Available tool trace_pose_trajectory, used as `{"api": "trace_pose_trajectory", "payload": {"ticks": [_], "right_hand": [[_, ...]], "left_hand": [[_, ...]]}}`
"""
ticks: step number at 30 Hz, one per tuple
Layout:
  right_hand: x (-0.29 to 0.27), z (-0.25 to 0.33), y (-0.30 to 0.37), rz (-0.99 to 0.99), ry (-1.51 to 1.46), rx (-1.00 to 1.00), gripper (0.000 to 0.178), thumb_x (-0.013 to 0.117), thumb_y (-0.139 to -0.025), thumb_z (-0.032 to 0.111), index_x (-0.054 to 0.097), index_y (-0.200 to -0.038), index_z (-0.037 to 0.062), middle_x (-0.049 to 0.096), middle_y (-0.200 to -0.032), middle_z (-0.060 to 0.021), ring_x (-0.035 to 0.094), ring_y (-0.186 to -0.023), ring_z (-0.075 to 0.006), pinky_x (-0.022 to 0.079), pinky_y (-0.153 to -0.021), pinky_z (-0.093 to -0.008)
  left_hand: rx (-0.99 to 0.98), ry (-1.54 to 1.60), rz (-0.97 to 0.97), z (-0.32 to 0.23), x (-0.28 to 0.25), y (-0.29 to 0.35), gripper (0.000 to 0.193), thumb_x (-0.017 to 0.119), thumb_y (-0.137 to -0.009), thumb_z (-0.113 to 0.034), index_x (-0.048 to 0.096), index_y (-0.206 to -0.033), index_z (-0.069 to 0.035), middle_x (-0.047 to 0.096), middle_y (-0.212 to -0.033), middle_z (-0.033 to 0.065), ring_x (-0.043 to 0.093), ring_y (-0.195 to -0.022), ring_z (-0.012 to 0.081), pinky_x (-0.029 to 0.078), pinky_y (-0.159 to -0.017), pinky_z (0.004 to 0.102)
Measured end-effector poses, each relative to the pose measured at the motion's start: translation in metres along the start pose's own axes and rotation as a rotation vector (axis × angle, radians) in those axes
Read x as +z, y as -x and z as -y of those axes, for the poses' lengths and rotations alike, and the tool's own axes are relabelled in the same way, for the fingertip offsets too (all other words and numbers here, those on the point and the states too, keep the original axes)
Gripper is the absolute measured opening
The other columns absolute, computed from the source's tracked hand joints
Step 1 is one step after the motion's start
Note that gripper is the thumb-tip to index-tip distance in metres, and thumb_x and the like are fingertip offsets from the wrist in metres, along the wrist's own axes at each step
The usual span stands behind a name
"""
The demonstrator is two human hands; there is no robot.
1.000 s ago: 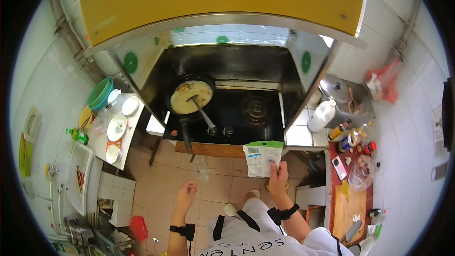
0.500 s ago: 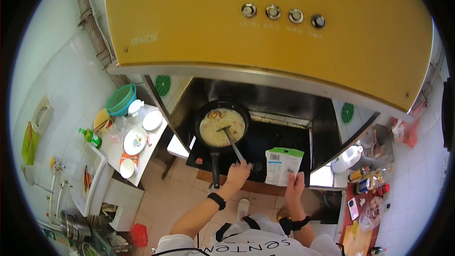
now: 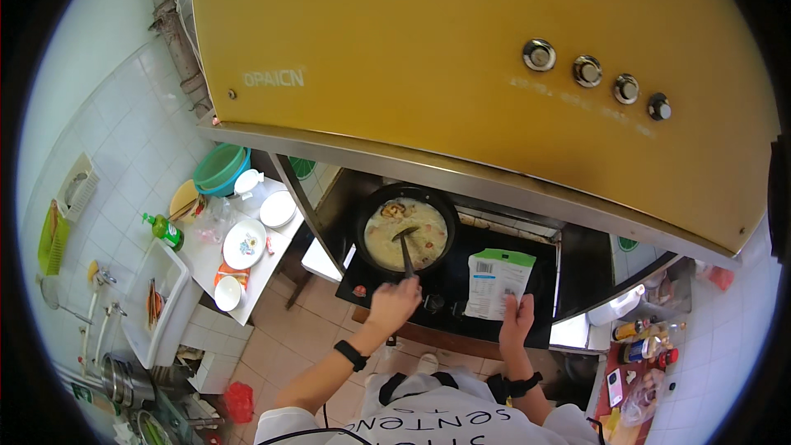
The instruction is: The person stirs a large pan of noodles and broth with a spatula, then pours liquid from a plastic jug into the pan and adds contents from a small pouch.
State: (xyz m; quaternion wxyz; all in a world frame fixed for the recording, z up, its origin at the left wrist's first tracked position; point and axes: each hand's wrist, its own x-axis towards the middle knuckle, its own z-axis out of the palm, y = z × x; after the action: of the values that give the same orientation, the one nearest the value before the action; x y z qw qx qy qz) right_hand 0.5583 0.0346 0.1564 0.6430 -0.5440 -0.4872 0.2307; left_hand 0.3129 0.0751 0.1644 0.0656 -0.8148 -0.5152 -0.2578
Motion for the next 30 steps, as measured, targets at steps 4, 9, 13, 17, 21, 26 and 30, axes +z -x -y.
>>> {"api": "trace_pose_trajectory", "payload": {"ticks": [4,9,13,17,21,26,30], "right_hand": [[0.009,0.0,0.005,-0.064,0.038,-0.009,0.021,0.052,-0.089,0.012,0.039,-0.075,0.004,0.039,-0.062,0.0007,0.034,-0.061,-0.0043,0.033,-0.052,-0.0209],[0.023,0.01,0.012,-0.062,0.1,0.008,0.021,0.052,-0.089,0.012,0.039,-0.074,0.0039,0.04,-0.063,-0.0007,0.035,-0.061,-0.0046,0.033,-0.052,-0.0209],[0.031,0.003,0.018,-0.053,0.136,-0.023,0.021,0.052,-0.089,0.012,0.039,-0.075,0.0035,0.04,-0.063,-0.0017,0.035,-0.06,-0.0056,0.034,-0.051,-0.0214],[0.048,0.007,0.023,-0.02,0.106,-0.032,0.02,0.052,-0.089,0.011,0.039,-0.075,0.0034,0.04,-0.062,-0.0029,0.035,-0.059,-0.0065,0.034,-0.05,-0.0221],[0.068,0.005,0.022,0.016,0.194,-0.039,0.02,0.051,-0.089,0.013,0.039,-0.076,0.0044,0.04,-0.059,-0.0085,0.037,-0.053,-0.0116,0.035,-0.048,-0.0259],[0.09,-0.012,0.011,0.135,0.431,-0.168,0.024,0.052,-0.089,0.016,0.036,-0.074,0.0055,0.038,-0.056,-0.0153,0.042,-0.046,-0.0319,0.034,-0.042,-0.0326],[0.109,-0.024,0.005,0.181,0.48,-0.262,0.022,0.053,-0.088,0.015,0.037,-0.075,0.006,0.039,-0.055,-0.0151,0.045,-0.046,-0.0319,0.035,-0.041,-0.0347]], "left_hand": [[-0.307,-0.021,-0.176,0.037,-0.047,-0.011,0.018,0.059,-0.083,-0.023,0.06,-0.092,-0.008,0.06,-0.063,0.0091,0.058,-0.053,0.0257,0.045,-0.048,0.0348],[-0.621,0.357,-0.309,0.064,-0.06,0.003,0.016,0.056,-0.085,-0.017,0.059,-0.092,-0.003,0.057,-0.062,0.013,0.058,-0.054,0.0237,0.043,-0.049,0.031],[-0.484,0.371,-0.359,0.075,-0.067,0.027,0.013,0.057,-0.084,-0.013,0.059,-0.092,-0.002,0.057,-0.065,0.0141,0.057,-0.054,0.0236,0.043,-0.049,0.0305],[-0.282,0.313,-0.444,0.087,-0.067,0.047,0.013,0.056,-0.084,-0.01,0.059,-0.093,-0.001,0.056,-0.066,0.0135,0.054,-0.052,0.0212,0.043,-0.05,0.0284],[-0.661,0.483,-0.559,0.074,-0.083,0.058,0.01,0.051,-0.088,-0.009,0.056,-0.09,0.0,0.047,-0.059,0.0048,0.04,-0.052,0.0104,0.034,-0.048,0.025],[-0.869,0.551,-0.546,0.077,-0.084,0.083,0.014,0.047,-0.091,-0.011,0.054,-0.087,0.0,0.042,-0.058,-0.0007,0.036,-0.053,0.0049,0.028,-0.045,0.0233],[-0.972,0.611,-0.582,0.083,-0.079,0.092,0.015,0.047,-0.091,-0.014,0.053,-0.085,-0.001,0.039,-0.056,-0.0033,0.033,-0.049,0.0031,0.025,-0.044,0.0216]]}}
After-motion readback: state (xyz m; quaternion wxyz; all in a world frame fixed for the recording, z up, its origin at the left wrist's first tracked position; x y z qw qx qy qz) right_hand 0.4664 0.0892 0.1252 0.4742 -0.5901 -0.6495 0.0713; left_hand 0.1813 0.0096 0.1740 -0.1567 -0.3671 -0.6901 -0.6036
